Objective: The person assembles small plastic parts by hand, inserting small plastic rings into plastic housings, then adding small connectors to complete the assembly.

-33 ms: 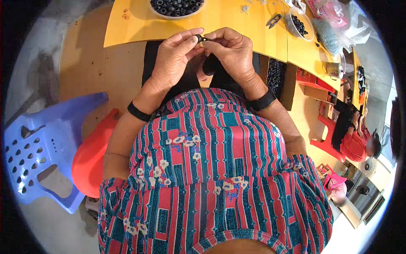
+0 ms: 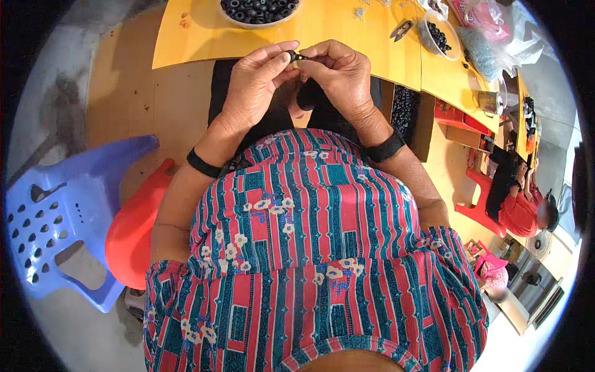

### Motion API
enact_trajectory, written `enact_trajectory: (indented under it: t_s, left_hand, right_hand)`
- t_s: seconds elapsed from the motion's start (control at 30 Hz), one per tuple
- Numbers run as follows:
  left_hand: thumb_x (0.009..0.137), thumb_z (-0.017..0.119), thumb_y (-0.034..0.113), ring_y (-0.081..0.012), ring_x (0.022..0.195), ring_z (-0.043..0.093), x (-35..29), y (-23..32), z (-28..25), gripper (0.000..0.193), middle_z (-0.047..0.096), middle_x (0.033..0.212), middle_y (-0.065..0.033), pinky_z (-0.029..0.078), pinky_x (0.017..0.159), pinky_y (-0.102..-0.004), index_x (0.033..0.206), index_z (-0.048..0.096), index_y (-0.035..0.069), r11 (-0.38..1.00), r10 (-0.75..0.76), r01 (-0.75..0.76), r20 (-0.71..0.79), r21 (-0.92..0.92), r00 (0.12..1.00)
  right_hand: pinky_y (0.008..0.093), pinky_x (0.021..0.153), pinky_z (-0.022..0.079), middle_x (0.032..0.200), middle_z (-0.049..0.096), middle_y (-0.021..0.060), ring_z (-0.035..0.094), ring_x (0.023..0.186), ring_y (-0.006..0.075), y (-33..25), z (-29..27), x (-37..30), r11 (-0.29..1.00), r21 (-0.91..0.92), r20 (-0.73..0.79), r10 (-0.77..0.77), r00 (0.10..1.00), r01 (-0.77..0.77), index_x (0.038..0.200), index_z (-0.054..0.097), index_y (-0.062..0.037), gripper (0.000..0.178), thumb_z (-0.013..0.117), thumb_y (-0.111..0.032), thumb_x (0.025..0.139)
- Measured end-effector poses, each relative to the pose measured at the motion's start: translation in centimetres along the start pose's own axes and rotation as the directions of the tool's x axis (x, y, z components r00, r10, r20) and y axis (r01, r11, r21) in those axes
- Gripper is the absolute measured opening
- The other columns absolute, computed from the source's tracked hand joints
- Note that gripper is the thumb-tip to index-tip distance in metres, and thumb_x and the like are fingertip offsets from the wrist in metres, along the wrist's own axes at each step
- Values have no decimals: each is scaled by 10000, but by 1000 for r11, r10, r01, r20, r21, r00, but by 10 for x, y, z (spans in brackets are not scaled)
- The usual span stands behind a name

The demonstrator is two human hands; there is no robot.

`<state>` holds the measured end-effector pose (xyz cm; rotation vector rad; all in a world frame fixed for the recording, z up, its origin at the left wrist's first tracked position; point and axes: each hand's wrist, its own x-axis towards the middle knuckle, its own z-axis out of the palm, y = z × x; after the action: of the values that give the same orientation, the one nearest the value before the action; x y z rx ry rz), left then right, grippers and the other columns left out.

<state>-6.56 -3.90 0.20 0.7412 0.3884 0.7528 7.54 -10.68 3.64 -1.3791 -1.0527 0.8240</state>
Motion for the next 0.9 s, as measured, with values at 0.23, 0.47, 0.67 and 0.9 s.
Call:
enact_trajectory:
  t_s: [0.23,0.47,0.67,0.9]
  left_hand:
    - [895,527,76,-149,947,580,0,0,1,261,571,1096,-86,497,847,-287,1133,539,-31,1000,-3,3,-7,-7,1000]
    - [897,521,69,-144,924,584,1,-3,0,261,582,1043,-89,501,834,-277,1133,536,-39,999,-5,5,-9,-33,1000]
    - [895,526,74,-146,920,585,0,-1,1,261,584,1036,-92,500,835,-286,1130,538,-41,1000,-7,7,-13,5,1000]
    - [889,540,78,-148,917,588,0,1,2,248,591,1061,-85,503,830,-294,1116,560,-21,993,13,-9,-31,117,999]
  right_hand:
    - [212,559,511,693,649,69,619,620,87,-1,-2,-1,1000,0,-12,18,1000,-18,816,608,30,103,677,-16,754]
    - [209,557,508,694,651,68,621,618,88,0,-1,-1,1000,19,-9,22,1000,-22,818,611,24,107,680,-29,756]
    - [208,560,509,698,653,70,620,622,85,1,-2,-1,1000,-20,-11,20,1000,-20,819,616,24,112,684,-35,753]
    - [212,568,514,706,655,73,626,626,94,4,-3,-1,1000,-21,1,6,1000,-6,819,617,29,105,677,-29,757]
